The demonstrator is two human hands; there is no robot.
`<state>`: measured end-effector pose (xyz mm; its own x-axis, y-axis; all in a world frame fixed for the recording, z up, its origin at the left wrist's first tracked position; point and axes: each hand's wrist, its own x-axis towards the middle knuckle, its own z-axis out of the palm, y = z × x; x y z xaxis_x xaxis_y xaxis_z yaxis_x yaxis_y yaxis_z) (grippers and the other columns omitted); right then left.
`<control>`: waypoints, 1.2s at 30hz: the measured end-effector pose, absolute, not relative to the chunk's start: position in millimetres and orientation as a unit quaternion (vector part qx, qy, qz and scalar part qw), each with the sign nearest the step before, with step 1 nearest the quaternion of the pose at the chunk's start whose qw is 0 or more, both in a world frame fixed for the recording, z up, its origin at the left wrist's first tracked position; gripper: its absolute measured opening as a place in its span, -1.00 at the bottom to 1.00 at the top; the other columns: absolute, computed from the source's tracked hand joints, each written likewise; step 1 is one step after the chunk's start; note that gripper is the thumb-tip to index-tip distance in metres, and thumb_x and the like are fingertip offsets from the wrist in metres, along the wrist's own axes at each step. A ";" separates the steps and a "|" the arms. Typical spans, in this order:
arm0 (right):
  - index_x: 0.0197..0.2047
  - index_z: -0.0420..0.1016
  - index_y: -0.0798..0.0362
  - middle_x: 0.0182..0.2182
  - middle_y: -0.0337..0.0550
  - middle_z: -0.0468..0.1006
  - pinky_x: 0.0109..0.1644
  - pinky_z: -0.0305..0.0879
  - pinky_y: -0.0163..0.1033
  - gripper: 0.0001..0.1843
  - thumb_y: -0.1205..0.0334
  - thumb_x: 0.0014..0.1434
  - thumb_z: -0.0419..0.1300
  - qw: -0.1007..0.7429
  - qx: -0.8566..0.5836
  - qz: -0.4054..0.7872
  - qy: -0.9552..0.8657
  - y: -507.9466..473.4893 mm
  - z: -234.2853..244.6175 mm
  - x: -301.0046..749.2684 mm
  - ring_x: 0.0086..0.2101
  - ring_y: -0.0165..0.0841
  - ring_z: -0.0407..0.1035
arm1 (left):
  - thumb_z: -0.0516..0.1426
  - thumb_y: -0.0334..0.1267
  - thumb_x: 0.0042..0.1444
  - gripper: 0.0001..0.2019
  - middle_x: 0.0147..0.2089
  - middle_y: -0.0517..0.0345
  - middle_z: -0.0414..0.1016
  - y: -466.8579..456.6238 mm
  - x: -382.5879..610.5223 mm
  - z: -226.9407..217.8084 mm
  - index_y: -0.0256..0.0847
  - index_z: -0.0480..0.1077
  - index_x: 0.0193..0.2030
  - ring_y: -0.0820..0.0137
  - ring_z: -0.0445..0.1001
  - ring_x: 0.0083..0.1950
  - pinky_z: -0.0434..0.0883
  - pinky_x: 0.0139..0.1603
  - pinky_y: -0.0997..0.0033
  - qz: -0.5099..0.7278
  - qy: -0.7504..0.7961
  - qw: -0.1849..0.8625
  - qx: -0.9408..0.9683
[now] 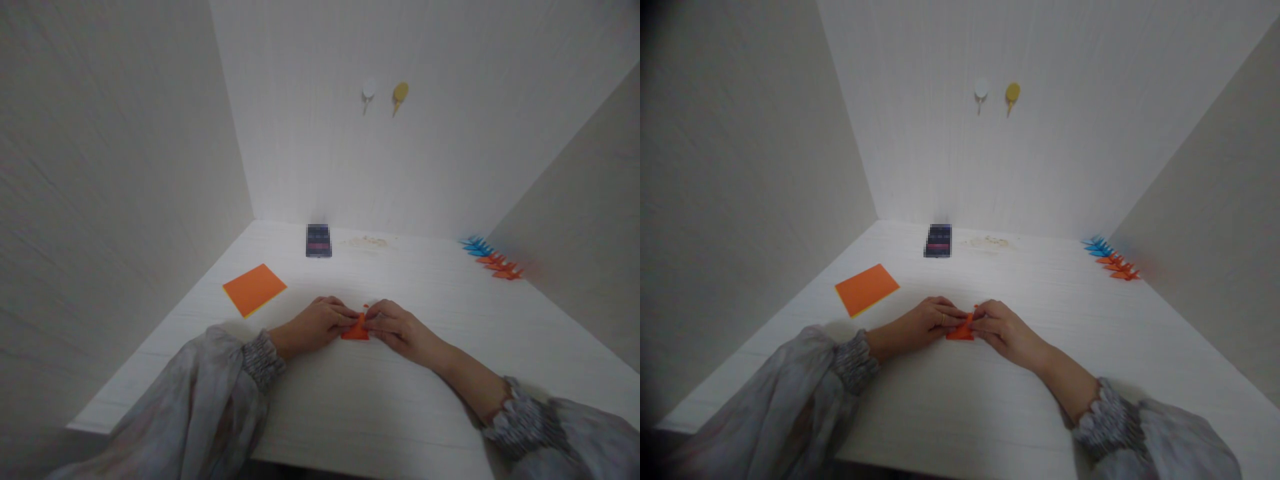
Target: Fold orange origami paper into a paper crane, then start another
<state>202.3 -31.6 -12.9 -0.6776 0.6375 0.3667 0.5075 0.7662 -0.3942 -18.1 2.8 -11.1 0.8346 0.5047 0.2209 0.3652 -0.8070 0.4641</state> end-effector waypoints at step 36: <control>-0.20 0.34 0.11 -0.25 -0.03 0.41 -0.11 0.28 -0.16 -0.82 0.34 0.18 -0.04 0.196 -0.280 0.067 -0.937 -32.1 -12.1 195.6 -0.21 -0.32 0.27 | 0.01 -0.41 0.05 -0.64 0.07 0.19 0.35 4.0 -18.8 -7.9 -0.09 0.33 0.01 0.38 0.30 0.02 0.13 0.10 0.34 0.159 0.198 0.230 0.939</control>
